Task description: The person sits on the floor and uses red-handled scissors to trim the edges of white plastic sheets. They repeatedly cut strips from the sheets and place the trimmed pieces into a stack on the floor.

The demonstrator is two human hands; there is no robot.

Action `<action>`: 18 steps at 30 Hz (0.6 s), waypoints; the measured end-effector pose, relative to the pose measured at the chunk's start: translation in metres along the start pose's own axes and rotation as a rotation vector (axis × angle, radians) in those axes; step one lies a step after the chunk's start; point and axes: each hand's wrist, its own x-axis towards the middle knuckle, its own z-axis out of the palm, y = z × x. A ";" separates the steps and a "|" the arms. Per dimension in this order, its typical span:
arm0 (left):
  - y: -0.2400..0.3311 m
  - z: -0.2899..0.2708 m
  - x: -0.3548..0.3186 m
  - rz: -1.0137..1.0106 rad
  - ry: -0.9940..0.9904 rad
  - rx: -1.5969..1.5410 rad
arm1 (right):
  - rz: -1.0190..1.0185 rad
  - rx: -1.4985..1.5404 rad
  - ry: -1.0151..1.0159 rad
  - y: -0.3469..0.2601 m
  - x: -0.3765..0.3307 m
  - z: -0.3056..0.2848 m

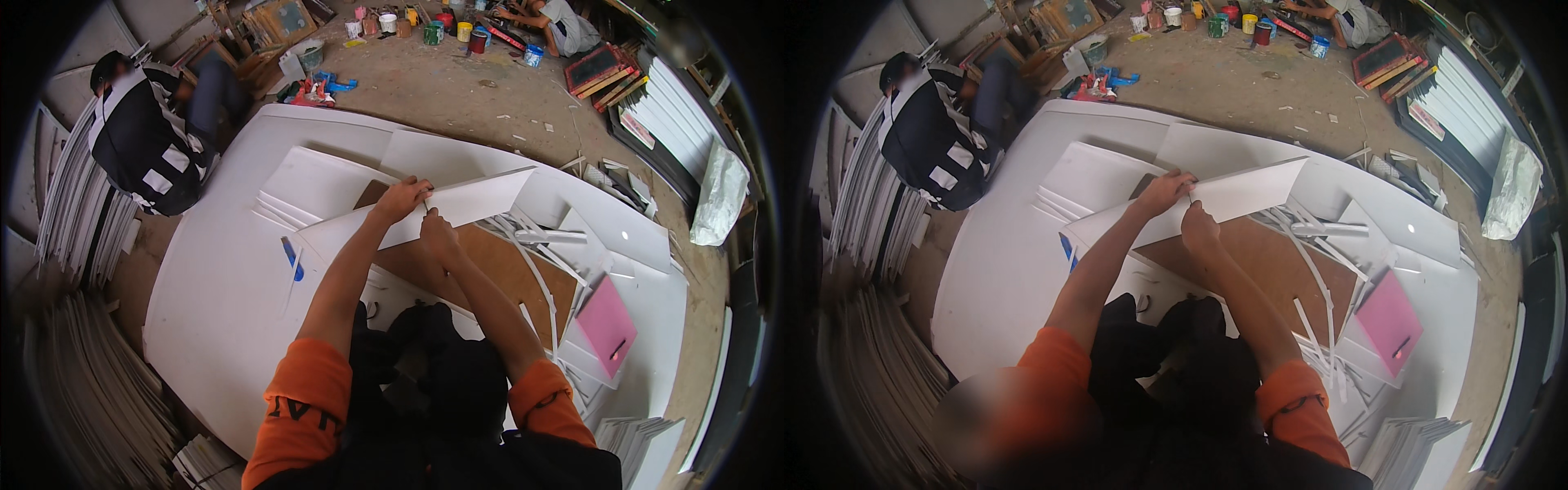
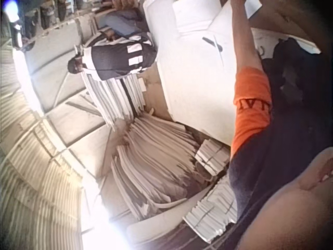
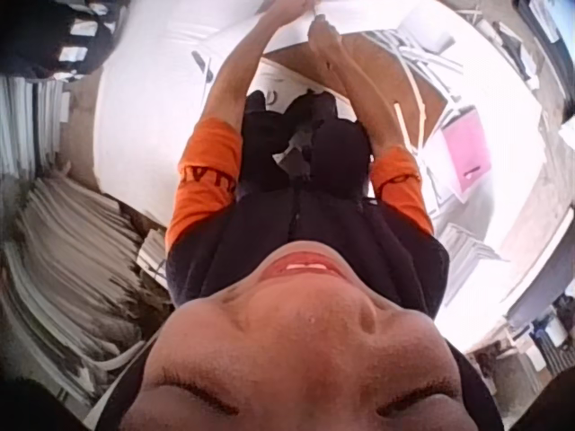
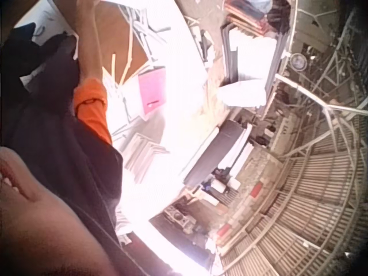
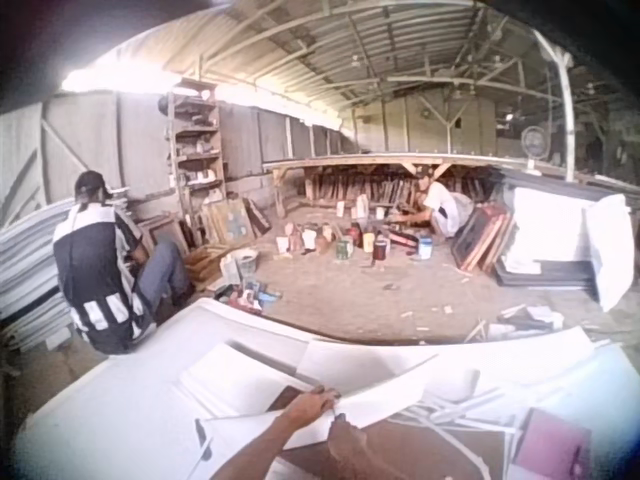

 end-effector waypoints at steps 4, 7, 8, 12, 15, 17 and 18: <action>0.007 -0.004 0.000 -0.036 -0.037 0.024 | 0.021 0.005 0.020 0.004 0.010 0.004; 0.010 0.000 -0.001 -0.098 -0.046 0.083 | 0.034 0.011 -0.002 0.004 0.009 0.003; 0.009 0.000 0.000 -0.104 -0.037 0.093 | 0.024 0.012 -0.005 0.004 0.007 0.002; 0.002 0.000 -0.002 -0.122 -0.005 0.128 | -0.024 0.012 -0.020 0.002 -0.010 -0.003; 0.003 0.002 -0.002 -0.108 -0.047 0.112 | -0.043 -0.061 -0.002 0.010 -0.021 -0.003; 0.005 0.002 -0.001 -0.077 -0.051 0.107 | -0.065 -0.120 0.024 0.012 -0.022 -0.003; 0.006 0.002 -0.001 -0.062 -0.052 0.105 | -0.035 -0.109 0.001 0.011 -0.023 -0.002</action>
